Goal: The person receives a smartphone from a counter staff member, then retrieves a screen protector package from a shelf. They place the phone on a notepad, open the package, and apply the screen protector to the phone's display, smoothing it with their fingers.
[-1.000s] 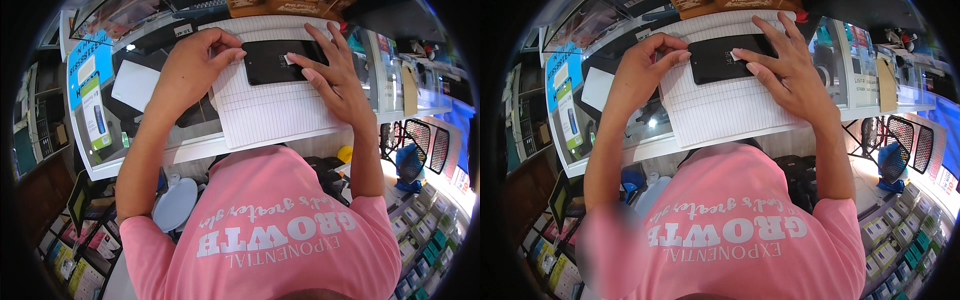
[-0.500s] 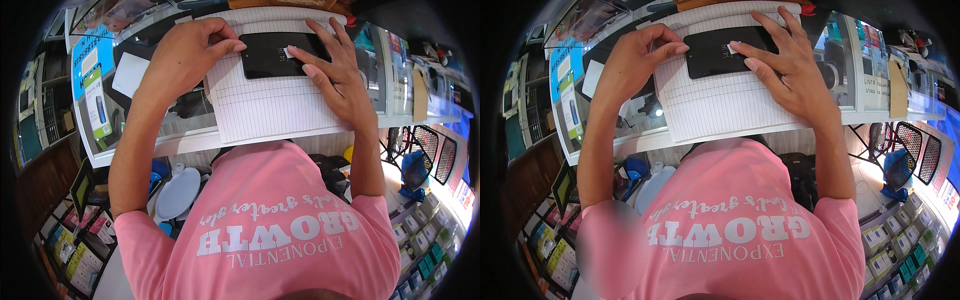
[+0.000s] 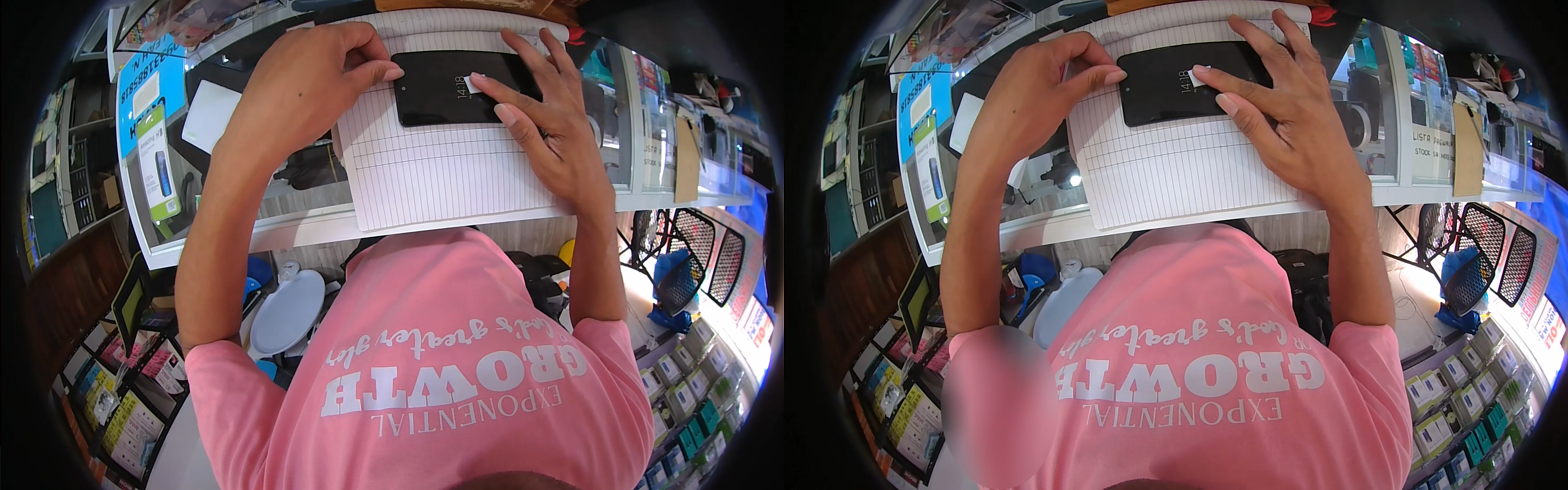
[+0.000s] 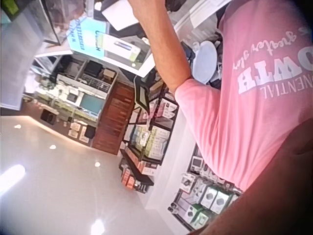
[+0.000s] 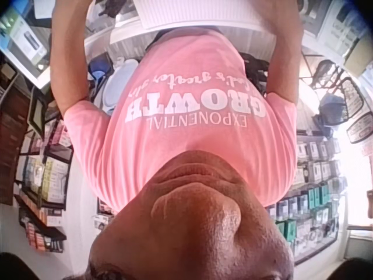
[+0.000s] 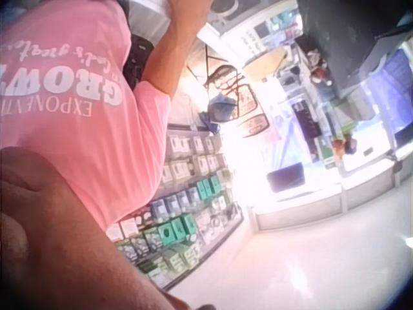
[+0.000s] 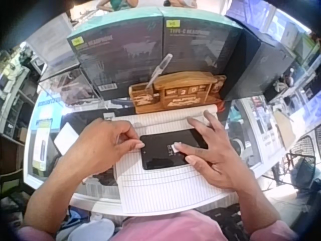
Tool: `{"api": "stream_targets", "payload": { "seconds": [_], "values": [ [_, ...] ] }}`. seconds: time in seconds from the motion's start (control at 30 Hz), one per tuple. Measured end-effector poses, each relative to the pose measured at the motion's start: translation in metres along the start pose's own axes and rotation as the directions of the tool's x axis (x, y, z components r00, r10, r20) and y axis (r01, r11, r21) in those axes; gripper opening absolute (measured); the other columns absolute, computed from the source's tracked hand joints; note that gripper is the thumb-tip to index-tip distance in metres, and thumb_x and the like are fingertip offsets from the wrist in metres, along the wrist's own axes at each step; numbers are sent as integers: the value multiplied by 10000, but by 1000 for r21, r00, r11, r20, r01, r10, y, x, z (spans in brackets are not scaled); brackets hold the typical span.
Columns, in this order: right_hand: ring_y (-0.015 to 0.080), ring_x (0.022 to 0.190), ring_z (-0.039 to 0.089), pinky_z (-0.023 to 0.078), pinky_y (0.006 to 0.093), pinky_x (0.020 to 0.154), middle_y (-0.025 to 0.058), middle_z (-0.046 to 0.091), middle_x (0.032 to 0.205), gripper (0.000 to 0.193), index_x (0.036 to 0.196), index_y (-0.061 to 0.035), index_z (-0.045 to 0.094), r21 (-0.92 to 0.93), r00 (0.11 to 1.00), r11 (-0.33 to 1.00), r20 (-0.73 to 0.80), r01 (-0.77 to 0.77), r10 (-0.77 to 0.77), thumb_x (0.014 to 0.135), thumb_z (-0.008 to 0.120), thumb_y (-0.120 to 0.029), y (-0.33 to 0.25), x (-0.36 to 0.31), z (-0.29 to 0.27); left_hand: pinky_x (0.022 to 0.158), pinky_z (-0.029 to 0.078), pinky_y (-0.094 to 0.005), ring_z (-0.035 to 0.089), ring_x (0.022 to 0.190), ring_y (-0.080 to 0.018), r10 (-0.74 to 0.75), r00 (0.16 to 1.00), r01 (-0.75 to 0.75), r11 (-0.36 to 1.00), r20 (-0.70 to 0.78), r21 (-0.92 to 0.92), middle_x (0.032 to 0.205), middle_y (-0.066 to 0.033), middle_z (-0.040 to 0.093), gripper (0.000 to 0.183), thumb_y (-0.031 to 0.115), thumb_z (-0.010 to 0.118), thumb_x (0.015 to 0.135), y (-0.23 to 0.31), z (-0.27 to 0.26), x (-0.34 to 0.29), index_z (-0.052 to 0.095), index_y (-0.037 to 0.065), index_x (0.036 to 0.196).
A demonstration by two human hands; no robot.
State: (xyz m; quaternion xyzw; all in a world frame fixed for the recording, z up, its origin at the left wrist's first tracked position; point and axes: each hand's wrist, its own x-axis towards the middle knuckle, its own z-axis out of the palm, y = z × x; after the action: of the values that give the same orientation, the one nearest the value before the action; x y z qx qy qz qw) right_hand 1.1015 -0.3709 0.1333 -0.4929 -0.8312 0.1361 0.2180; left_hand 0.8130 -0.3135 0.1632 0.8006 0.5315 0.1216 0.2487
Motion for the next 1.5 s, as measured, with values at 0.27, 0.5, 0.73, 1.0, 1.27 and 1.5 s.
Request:
{"api": "stream_targets", "payload": {
  "seconds": [0.27,0.5,0.73,1.0,1.27,1.5],
  "values": [
    [389,1573,250,230,521,1262,88,450,1646,323,1325,-285,764,-48,999,999,-32,-11,10,1069,570,-309,0,1,-4,781,465,-327,593,871,-204,46,998,-51,993,-42,-111,946,-54,646,575,413,892,773,0,9,-3,715,118,1234],
    [422,1534,299,283,550,1217,99,471,1616,306,1305,-258,772,-161,995,986,-94,-42,27,1045,615,-286,-25,-18,8,979,438,-392,613,1023,-248,296,954,-296,955,-50,6,1114,-53,594,881,435,959,616,-8,22,-9,638,161,1389],
    [462,1542,262,255,553,1224,161,454,1611,294,1286,-219,765,-280,982,947,-138,-160,125,1043,612,-277,-16,-46,-5,954,440,-385,617,1015,-236,291,953,-291,957,-82,21,1098,-52,598,878,452,953,610,-14,26,-13,643,145,1372],
    [464,1514,323,306,559,1199,162,472,1590,295,1271,-221,770,-283,964,937,-221,-206,145,1031,619,-304,-20,-40,9,928,438,-374,611,1011,-232,331,935,-333,943,-126,6,1092,-45,604,867,468,942,635,-18,28,-15,638,138,1376],
    [470,1484,341,316,592,1183,144,495,1554,294,1244,-191,777,-287,960,951,-277,-115,32,1020,629,-312,-37,3,38,944,431,-383,612,1020,-248,339,935,-339,941,-103,19,1139,-59,603,850,474,924,677,-15,29,-12,623,139,1397],
    [463,1502,319,310,614,1165,151,458,1587,301,1265,-222,776,-177,983,979,-166,-104,74,1050,583,-306,-72,-9,35,950,424,-379,608,1025,-261,337,935,-337,941,-110,16,1147,-66,602,862,472,925,678,-16,29,-13,614,127,1404]
  ]
}}
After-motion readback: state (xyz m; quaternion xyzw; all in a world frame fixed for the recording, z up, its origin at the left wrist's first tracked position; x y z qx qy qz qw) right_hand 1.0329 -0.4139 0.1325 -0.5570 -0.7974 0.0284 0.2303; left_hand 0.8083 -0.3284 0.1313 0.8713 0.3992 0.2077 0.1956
